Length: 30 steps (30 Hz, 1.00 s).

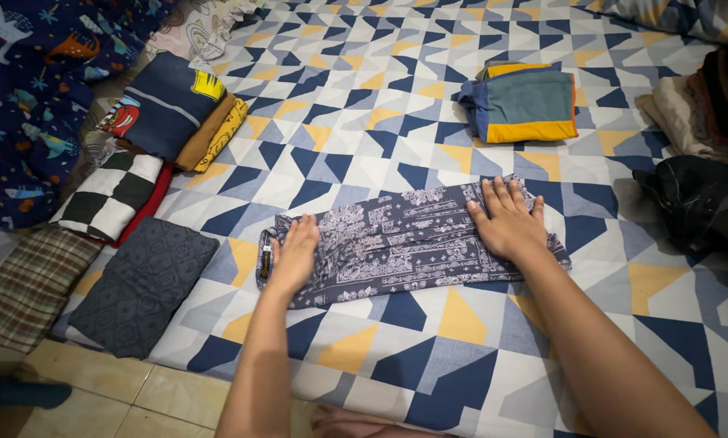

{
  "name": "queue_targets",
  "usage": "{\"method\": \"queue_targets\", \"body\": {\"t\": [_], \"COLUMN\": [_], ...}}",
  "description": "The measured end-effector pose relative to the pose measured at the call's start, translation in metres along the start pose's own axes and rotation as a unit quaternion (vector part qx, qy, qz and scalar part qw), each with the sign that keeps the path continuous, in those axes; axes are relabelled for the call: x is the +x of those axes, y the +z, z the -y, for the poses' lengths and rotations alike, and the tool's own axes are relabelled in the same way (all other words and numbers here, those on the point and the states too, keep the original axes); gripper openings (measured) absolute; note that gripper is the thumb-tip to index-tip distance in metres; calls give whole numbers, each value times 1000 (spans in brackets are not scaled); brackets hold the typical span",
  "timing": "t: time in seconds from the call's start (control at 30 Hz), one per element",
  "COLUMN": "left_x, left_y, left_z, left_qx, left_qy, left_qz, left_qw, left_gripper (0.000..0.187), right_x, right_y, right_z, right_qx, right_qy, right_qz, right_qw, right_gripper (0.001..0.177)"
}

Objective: The person folds a patterned garment and a gray t-shirt by hand on a bed, placing the folded items into a pile.

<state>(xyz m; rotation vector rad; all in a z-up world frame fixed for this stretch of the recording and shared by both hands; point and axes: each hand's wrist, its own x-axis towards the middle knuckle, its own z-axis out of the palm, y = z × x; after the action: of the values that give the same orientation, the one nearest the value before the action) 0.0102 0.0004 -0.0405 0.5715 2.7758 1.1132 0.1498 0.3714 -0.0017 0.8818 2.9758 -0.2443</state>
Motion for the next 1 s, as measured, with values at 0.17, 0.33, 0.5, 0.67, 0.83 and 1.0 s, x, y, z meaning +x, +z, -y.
{"method": "queue_targets", "body": {"t": [0.17,0.33,0.5,0.67,0.83,1.0], "left_x": [-57,-75,-63,-84,-72,-54], "left_y": [-32,-53,-33,-9,12,47], "left_z": [-38,-56,-92,-194,-201,-142], "left_qx": [186,117,-36,-171,-177,-138], "left_qy": [-119,-264,-77,44,147,147], "left_qz": [-133,-109,-178,-15,-70,-116], "left_qw": [966,951,980,984,971,973], "left_gripper": [101,130,97,114,61,49], "right_x": [-20,-80,-118,-87,-85,-89], "right_y": [-11,-19,3,1,-19,-14], "right_z": [12,51,93,68,41,45], "right_qx": [12,228,490,815,846,725], "right_qy": [-44,-211,-273,-100,-13,-102], "right_qz": [-127,-286,-82,130,203,205], "right_qw": [991,907,824,555,492,650], "right_gripper": [66,41,40,68,78,112]}}
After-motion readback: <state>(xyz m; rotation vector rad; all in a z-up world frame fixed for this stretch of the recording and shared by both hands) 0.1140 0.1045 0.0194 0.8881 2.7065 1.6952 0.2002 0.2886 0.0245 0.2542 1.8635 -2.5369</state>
